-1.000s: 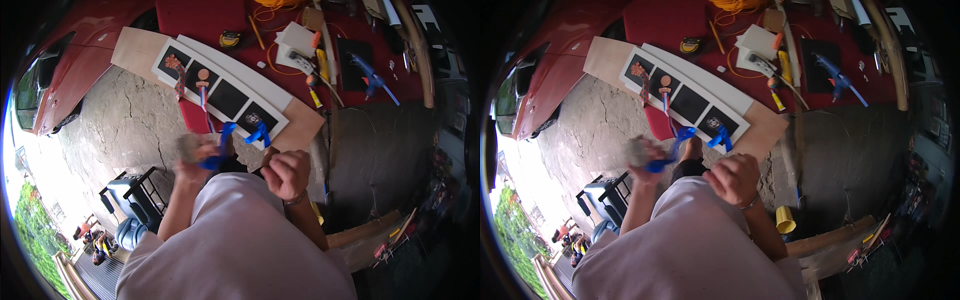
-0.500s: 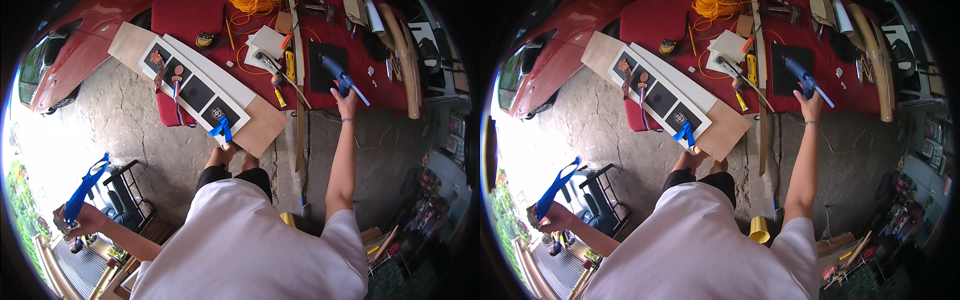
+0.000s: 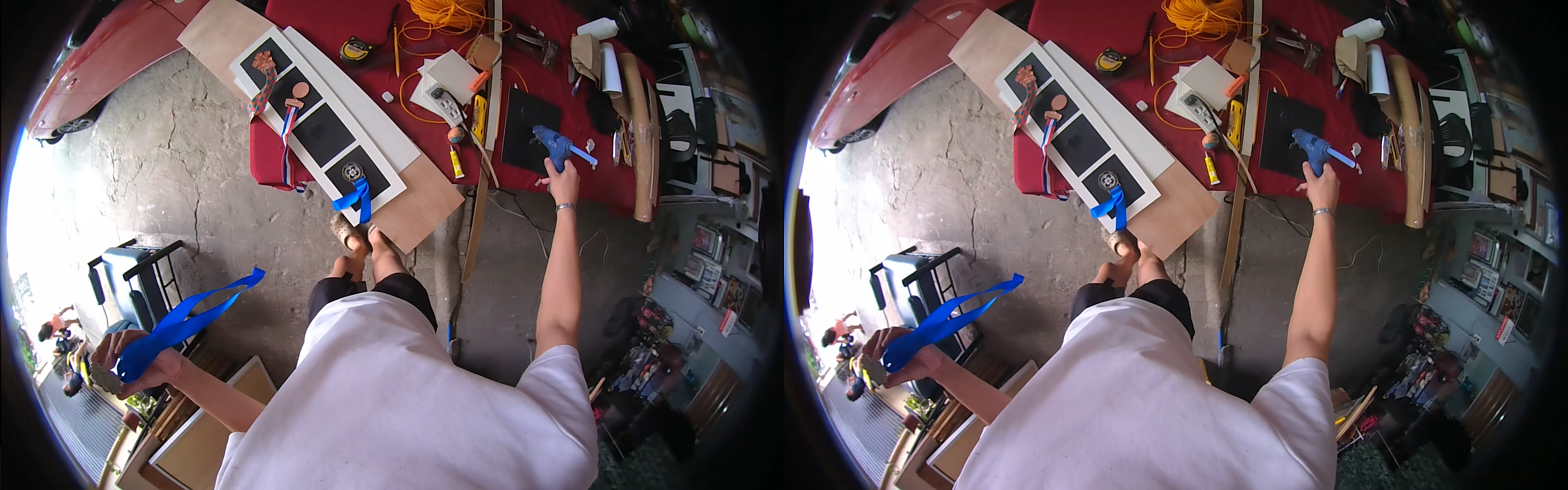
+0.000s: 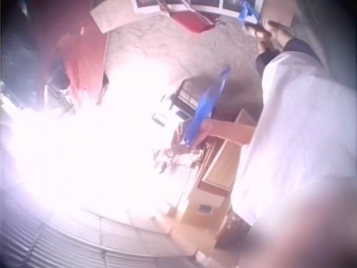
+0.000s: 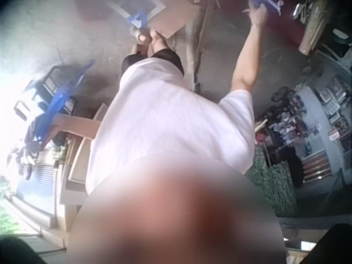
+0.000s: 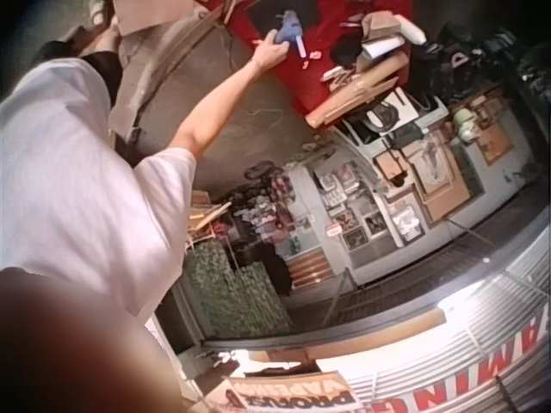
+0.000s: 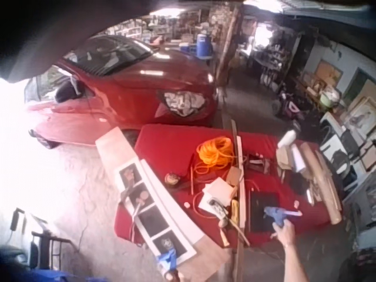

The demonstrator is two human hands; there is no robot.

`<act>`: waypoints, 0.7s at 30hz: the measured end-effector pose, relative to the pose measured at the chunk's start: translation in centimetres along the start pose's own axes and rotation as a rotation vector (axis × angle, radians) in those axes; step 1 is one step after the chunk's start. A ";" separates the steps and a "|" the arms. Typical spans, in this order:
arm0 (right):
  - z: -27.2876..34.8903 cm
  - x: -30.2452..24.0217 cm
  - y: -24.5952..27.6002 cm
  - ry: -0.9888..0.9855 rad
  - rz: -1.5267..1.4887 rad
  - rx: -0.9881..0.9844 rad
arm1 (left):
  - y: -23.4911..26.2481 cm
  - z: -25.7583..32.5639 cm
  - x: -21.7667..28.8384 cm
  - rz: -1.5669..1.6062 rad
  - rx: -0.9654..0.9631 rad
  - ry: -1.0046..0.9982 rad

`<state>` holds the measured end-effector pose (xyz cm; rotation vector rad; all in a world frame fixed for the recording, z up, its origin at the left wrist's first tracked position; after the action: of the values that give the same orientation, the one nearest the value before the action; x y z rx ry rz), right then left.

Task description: The person assembles medals with ribbons onto a white display board with black squares. They use a hot glue gun to attach each medal, then press and adjust the ribbons to fit within the designated areas.

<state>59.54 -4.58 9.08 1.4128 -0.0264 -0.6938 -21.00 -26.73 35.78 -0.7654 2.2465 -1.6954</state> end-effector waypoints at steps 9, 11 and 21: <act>-3.6 -1.8 1.1 -0.012 0.119 -0.465 | 2.1 4.0 -10.2 0.183 -0.029 0.461; -3.0 -2.1 2.0 0.003 0.006 -0.522 | 2.2 8.0 -14.9 0.319 0.139 0.411; 13.0 -6.4 18.0 0.419 -0.750 -0.590 | 0.7 21.9 -38.0 -0.039 0.384 0.698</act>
<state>56.60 -13.29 30.28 0.9405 1.0014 -0.8968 20.99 -24.56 23.48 -0.1279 2.1465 -2.6079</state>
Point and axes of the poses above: each hand's wrist, its own z-axis away from the middle knuckle, its own y-axis out of the back of the hand, x = y × z, the point moved 5 cm from there along -z, towards the middle knuckle, and after that the axes turned 5 degrees about z, right-handed, at the moved point
